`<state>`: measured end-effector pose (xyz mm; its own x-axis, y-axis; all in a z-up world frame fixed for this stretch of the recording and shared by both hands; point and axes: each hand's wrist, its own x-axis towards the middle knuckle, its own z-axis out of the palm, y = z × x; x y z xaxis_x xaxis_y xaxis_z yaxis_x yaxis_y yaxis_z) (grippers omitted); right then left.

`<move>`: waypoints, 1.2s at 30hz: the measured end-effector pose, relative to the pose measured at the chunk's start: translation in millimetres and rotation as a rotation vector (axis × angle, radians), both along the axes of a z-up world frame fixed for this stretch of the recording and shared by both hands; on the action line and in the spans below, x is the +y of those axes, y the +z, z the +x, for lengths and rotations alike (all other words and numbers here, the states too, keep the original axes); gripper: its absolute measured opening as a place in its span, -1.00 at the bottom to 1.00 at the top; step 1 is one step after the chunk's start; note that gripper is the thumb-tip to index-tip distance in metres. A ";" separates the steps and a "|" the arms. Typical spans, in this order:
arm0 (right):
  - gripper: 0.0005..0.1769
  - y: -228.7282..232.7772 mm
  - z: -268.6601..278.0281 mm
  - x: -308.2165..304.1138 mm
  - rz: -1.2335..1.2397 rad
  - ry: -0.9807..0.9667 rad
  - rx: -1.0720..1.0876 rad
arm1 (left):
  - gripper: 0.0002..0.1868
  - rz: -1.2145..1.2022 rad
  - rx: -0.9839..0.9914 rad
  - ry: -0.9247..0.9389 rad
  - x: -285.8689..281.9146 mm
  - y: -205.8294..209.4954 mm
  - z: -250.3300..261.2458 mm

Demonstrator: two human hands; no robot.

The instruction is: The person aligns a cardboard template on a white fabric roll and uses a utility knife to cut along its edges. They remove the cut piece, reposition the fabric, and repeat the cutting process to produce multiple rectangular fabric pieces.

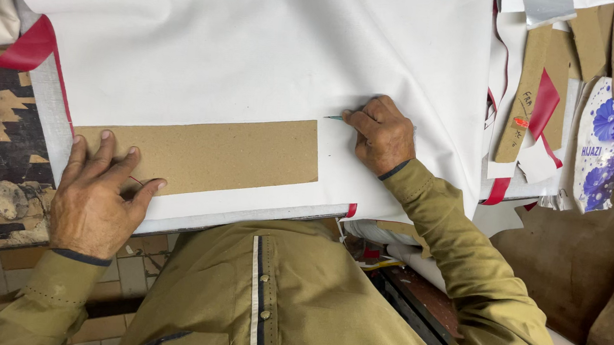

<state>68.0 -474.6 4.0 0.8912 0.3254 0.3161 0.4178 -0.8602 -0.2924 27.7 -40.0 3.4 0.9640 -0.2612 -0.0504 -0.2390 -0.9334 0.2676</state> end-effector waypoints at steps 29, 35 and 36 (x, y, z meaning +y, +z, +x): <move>-0.62 -21.8 -60.2 88.3 0.366 -0.584 0.129 | -0.66 -0.475 -0.335 -0.625 -195.1 -38.2 58.4; -0.64 -24.7 -60.6 88.0 0.376 -0.608 0.150 | -0.60 -0.440 -0.285 -0.631 -195.3 -37.0 59.1; -0.64 -25.0 -60.0 88.2 0.377 -0.607 0.145 | -0.59 -0.435 -0.283 -0.632 -194.9 -36.9 59.6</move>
